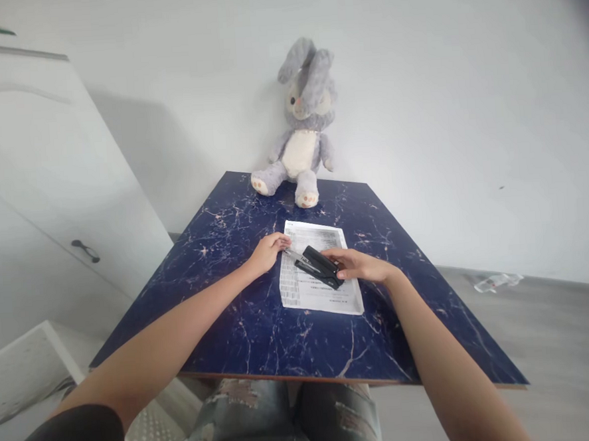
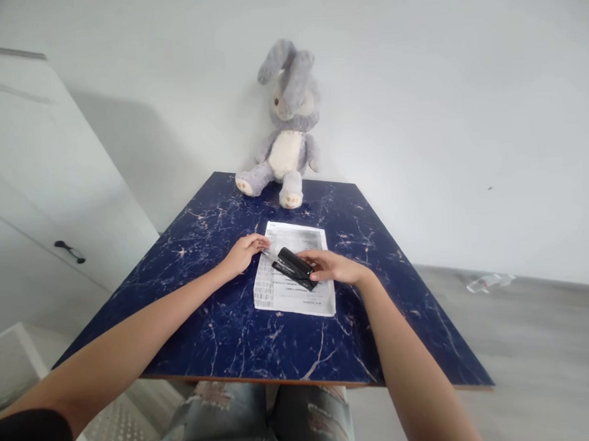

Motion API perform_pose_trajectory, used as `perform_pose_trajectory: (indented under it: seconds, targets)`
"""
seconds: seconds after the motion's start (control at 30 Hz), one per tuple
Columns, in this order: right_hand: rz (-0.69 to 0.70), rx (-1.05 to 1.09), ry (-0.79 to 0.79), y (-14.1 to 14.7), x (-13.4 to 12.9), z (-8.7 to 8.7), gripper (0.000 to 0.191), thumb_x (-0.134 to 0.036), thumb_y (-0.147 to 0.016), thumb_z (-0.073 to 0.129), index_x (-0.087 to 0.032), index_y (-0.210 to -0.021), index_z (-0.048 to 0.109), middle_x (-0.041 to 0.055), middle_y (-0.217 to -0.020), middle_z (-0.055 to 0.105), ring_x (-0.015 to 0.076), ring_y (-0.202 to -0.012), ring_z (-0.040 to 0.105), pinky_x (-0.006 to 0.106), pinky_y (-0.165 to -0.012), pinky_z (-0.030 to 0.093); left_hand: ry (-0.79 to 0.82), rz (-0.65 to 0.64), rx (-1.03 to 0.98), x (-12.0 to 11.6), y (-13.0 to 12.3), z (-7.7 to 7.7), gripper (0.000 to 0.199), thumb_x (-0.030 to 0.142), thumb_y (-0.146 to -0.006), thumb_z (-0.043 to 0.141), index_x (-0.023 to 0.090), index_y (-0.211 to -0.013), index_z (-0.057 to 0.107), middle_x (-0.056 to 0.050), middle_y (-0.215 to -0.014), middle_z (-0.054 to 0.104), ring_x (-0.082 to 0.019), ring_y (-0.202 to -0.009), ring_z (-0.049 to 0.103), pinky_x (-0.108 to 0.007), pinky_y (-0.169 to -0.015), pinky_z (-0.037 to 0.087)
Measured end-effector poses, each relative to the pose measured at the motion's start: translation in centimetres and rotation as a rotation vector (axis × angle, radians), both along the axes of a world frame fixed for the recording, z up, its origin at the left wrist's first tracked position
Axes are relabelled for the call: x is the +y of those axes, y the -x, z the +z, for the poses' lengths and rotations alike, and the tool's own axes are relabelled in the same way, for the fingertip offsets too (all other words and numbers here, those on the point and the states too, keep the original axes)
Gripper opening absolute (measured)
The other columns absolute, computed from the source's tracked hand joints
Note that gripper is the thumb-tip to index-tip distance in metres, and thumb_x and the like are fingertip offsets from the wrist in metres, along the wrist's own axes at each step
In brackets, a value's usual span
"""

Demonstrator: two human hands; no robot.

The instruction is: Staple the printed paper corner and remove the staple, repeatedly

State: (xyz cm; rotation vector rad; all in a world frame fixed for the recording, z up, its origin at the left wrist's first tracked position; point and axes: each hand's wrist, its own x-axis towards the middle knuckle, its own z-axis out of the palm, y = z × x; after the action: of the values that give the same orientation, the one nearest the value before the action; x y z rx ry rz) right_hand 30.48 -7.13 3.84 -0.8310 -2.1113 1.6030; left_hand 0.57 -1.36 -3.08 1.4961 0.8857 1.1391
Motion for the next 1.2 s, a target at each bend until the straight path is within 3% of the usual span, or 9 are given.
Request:
perform_pose_trajectory:
  seconds: [0.23,0.4,0.6,0.7,0.8,0.9,0.97,1.1,1.2]
  targets:
    - [-0.085,-0.136,-0.344,2.8,-0.6,-0.5,0.061,-0.05,-0.085,0.079,-0.023,-0.137,0.06,0.0096,-0.128,0.066,0.0297,-0.114,0.063,0.045,-0.099,0.053,-0.046,-0.021,0.064,-0.2,0.2,0.4,0.016,0.022,-0.095,0.057,0.015,-0.095,0.072,-0.012,-0.1,0.077,-0.023,-0.096,0.075,-0.045,-0.099,0.056]
    - [-0.102,-0.194,-0.397,3.4,-0.5,-0.9,0.051,-0.049,-0.09,0.072,-0.023,-0.132,0.06,0.0078,-0.117,0.068,0.028,-0.103,0.064,0.042,-0.091,0.054,-0.149,0.039,0.184,-0.6,0.3,0.8,0.02,0.027,-0.096,0.055,0.017,-0.096,0.072,-0.01,-0.101,0.077,-0.024,-0.097,0.075,-0.044,-0.098,0.057]
    - [-0.204,-0.146,-0.437,3.7,-0.5,-0.7,0.038,-0.037,-0.09,0.068,-0.023,-0.126,0.063,0.0066,-0.119,0.069,0.0293,-0.107,0.064,0.046,-0.1,0.051,-0.204,0.113,0.163,-1.6,0.2,1.9,0.023,0.035,-0.099,0.054,0.019,-0.099,0.071,-0.009,-0.103,0.075,-0.023,-0.099,0.073,-0.041,-0.097,0.059]
    - [-0.321,-0.117,-0.56,4.4,-0.7,-0.7,0.042,-0.028,-0.09,0.064,-0.023,-0.131,0.062,0.0078,-0.123,0.068,0.0302,-0.112,0.064,0.048,-0.104,0.051,-0.097,0.113,0.008,-1.8,-0.2,2.0,0.026,0.043,-0.099,0.059,0.018,-0.1,0.067,-0.01,-0.108,0.074,-0.023,-0.1,0.073,-0.043,-0.098,0.058]
    - [-0.41,-0.146,-0.854,5.3,-0.7,-1.3,0.054,-0.015,-0.088,0.057,-0.024,-0.141,0.058,0.0118,-0.135,0.064,0.0327,-0.127,0.059,0.053,-0.11,0.048,0.161,0.029,-0.238,-2.0,-0.8,2.2,0.035,0.05,-0.099,0.062,0.016,-0.103,0.064,-0.015,-0.107,0.076,-0.024,-0.096,0.075,-0.046,-0.098,0.058]
    - [-0.369,-0.319,-1.145,5.9,-0.4,-2.2,0.06,-0.006,-0.091,0.048,-0.027,-0.147,0.057,0.0131,-0.143,0.062,0.0342,-0.137,0.052,0.058,-0.113,0.045,0.409,-0.094,-0.371,-2.5,-1.1,2.7,0.037,0.05,-0.1,0.062,0.013,-0.101,0.067,-0.018,-0.103,0.077,-0.024,-0.093,0.076,-0.043,-0.095,0.059]
    - [-0.306,-0.417,-1.258,6.1,-0.2,-2.5,0.059,-0.004,-0.096,0.042,-0.027,-0.149,0.056,0.0127,-0.146,0.061,0.0341,-0.141,0.051,0.059,-0.113,0.044,0.475,-0.143,-0.412,-2.8,-1.1,3.2,0.033,0.045,-0.1,0.064,0.012,-0.099,0.07,-0.018,-0.103,0.077,-0.021,-0.092,0.075,-0.039,-0.095,0.058]
    - [-0.242,-0.5,-1.318,6.3,-0.6,-2.2,0.055,-0.007,-0.102,0.039,-0.026,-0.152,0.053,0.0112,-0.153,0.057,0.0327,-0.145,0.049,0.057,-0.117,0.041,0.486,-0.207,-0.434,-3.1,-0.9,3.5,0.02,0.03,-0.096,0.073,0.011,-0.098,0.073,-0.016,-0.103,0.077,-0.018,-0.091,0.074,-0.034,-0.096,0.056]
    - [-0.286,-0.494,-1.296,6.8,-1.0,-2.0,0.055,-0.004,-0.099,0.042,-0.026,-0.148,0.058,0.0106,-0.15,0.06,0.0322,-0.143,0.051,0.056,-0.116,0.042,0.469,-0.209,-0.433,-2.9,-0.8,3.2,0.019,0.027,-0.091,0.078,0.01,-0.099,0.072,-0.014,-0.103,0.077,-0.017,-0.091,0.074,-0.034,-0.096,0.056]
